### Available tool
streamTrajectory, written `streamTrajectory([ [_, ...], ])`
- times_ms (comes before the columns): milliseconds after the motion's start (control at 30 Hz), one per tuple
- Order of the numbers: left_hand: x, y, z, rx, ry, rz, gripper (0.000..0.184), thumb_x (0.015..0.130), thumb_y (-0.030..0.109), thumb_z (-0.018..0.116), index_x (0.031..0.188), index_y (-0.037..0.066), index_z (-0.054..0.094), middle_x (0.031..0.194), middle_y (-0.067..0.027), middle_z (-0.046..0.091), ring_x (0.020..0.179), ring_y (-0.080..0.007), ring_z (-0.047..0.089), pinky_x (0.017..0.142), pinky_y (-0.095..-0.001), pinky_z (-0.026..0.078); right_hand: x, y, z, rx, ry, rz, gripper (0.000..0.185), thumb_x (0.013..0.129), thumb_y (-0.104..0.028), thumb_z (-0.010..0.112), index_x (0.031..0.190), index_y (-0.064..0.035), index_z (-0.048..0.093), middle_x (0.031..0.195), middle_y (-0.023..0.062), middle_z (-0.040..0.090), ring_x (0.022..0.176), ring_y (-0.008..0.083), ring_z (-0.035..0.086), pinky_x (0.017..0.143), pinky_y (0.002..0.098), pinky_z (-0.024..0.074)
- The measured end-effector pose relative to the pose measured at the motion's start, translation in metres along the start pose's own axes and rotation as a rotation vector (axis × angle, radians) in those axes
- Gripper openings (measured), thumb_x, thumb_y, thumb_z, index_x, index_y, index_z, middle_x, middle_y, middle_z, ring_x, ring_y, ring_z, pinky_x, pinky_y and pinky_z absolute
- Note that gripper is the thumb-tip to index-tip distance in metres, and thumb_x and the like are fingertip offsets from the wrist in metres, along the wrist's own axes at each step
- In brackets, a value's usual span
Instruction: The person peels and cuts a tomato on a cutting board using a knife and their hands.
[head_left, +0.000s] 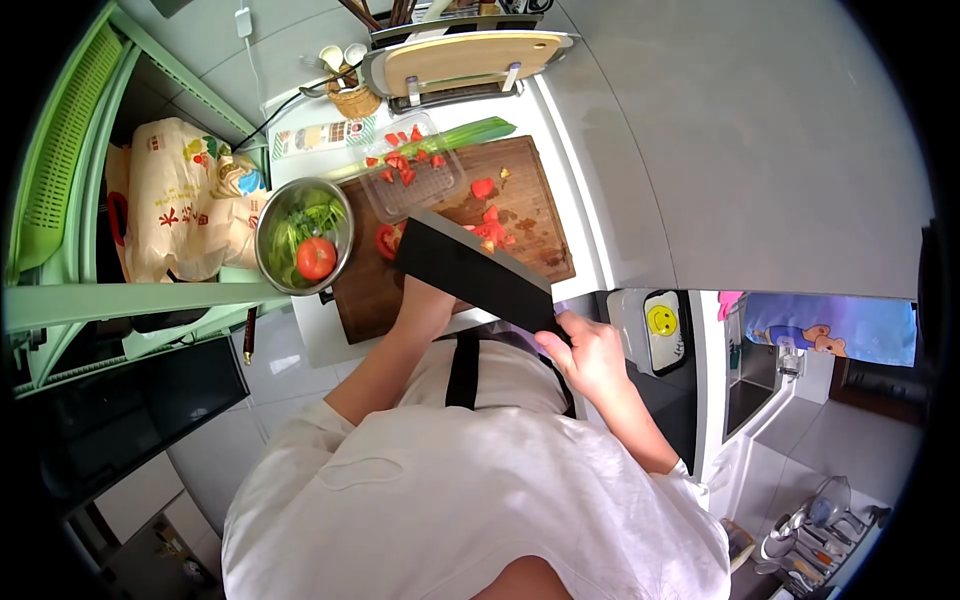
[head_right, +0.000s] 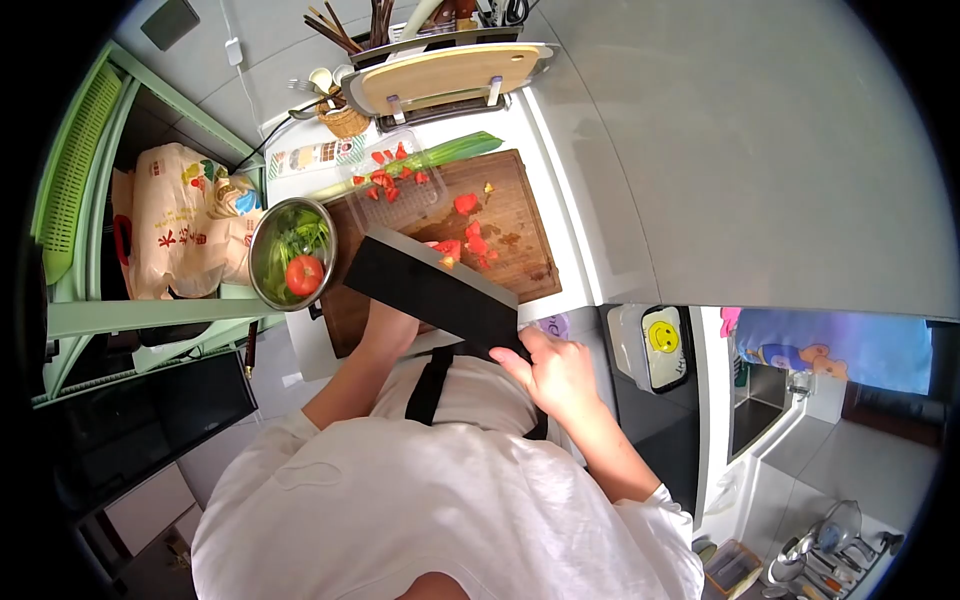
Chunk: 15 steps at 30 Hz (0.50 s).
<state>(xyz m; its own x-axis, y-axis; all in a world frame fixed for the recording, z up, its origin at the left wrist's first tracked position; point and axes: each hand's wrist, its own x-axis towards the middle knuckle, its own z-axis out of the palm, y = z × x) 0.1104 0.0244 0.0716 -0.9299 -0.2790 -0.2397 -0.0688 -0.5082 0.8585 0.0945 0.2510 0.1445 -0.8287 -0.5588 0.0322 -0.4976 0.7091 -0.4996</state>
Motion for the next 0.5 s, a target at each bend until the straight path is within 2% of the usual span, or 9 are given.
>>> streamTrajectory([
  [67, 0.002, 0.001, -0.003, -0.067, 0.007, 0.023, 0.028, 0.094, 0.009, 0.064, 0.121, 0.004, 0.057, 0.109, -0.0053, 0.064, 0.099, -0.0142, 0.064, 0.087, -0.0303, 0.053, -0.003, 0.004, 0.0, -0.021, 0.026, -0.01, 0.05, 0.086, -0.051, 0.067, 0.079, -0.0018, 0.062, 0.066, 0.0172, 0.063, 0.061, 0.039, 0.062, 0.052, 0.0445, 0.0494],
  [167, 0.004, 0.003, -0.006, -0.113, -0.015, 0.042, 0.033, 0.09, 0.003, 0.067, 0.121, 0.002, 0.057, 0.113, -0.0064, 0.064, 0.101, -0.014, 0.063, 0.09, -0.0299, 0.052, -0.004, 0.007, -0.001, 0.025, 0.03, -0.035, 0.049, 0.092, -0.047, 0.062, 0.078, 0.0006, 0.06, 0.059, 0.0153, 0.058, 0.052, 0.0337, 0.06, 0.048, 0.0409, 0.0448],
  [233, 0.004, 0.011, -0.005, -0.097, -0.057, 0.028, 0.037, 0.087, -0.001, 0.067, 0.122, 0.0, 0.056, 0.117, -0.0077, 0.064, 0.104, -0.0143, 0.062, 0.092, -0.0297, 0.051, -0.005, 0.005, -0.003, 0.415, -0.032, 0.151, 0.047, 0.094, -0.042, 0.061, 0.076, 0.0012, 0.059, 0.061, 0.0118, 0.059, 0.053, 0.0241, 0.059, 0.051, 0.0351, 0.0456],
  [267, 0.004, 0.014, -0.006, -0.064, -0.009, -0.004, 0.044, 0.083, -0.006, 0.067, 0.125, -0.002, 0.054, 0.12, -0.0092, 0.063, 0.106, -0.0152, 0.062, 0.093, -0.03, 0.05, -0.005, 0.004, -0.005, 0.609, -0.065, 0.245, 0.046, 0.095, -0.04, 0.061, 0.075, 0.0015, 0.059, 0.061, 0.01, 0.06, 0.053, 0.0193, 0.059, 0.052, 0.0322, 0.046],
  [367, 0.002, 0.016, -0.005, -0.071, -0.049, 0.007, 0.048, 0.083, -0.007, 0.066, 0.129, -0.003, 0.053, 0.12, -0.01, 0.063, 0.106, -0.0152, 0.062, 0.093, -0.029, 0.05, 0.006, 0.006, -0.018, 0.85, -0.025, 0.322, 0.042, 0.098, -0.032, 0.059, 0.073, 0.0021, 0.056, 0.06, 0.0028, 0.055, 0.056, 0.0097, 0.051, 0.053, 0.026, 0.0415],
  [400, 0.001, 0.017, -0.003, -0.069, -0.059, -0.003, 0.048, 0.083, -0.007, 0.067, 0.128, -0.003, 0.053, 0.118, -0.0101, 0.064, 0.103, -0.0151, 0.063, 0.09, -0.0288, 0.052, 0.015, 0.006, -0.014, 0.844, 0.063, 0.292, 0.038, 0.098, -0.028, 0.06, 0.073, 0.0009, 0.056, 0.061, -0.0003, 0.054, 0.057, 0.0086, 0.048, 0.053, 0.0248, 0.0401],
  [433, 0.0, 0.019, -0.001, -0.066, -0.072, -0.013, 0.049, 0.082, -0.006, 0.069, 0.128, -0.002, 0.054, 0.116, -0.0101, 0.064, 0.1, -0.015, 0.063, 0.087, -0.0286, 0.053, 0.027, 0.004, -0.013, 0.762, 0.105, 0.345, 0.033, 0.092, -0.023, 0.068, 0.072, 0.0001, 0.057, 0.061, 0.0009, 0.054, 0.058, 0.0091, 0.049, 0.054, 0.0254, 0.0415],
  [500, 0.0, 0.018, 0.003, -0.035, -0.109, -0.033, 0.049, 0.081, -0.005, 0.07, 0.128, -0.002, 0.054, 0.115, -0.0104, 0.065, 0.097, -0.0147, 0.064, 0.083, -0.028, 0.054, 0.051, -0.009, -0.011, 0.543, 0.169, 0.241, 0.031, 0.082, -0.02, 0.079, 0.073, -0.0007, 0.056, 0.065, 0.0018, 0.057, 0.062, 0.0095, 0.051, 0.059, 0.0258, 0.0444],
])
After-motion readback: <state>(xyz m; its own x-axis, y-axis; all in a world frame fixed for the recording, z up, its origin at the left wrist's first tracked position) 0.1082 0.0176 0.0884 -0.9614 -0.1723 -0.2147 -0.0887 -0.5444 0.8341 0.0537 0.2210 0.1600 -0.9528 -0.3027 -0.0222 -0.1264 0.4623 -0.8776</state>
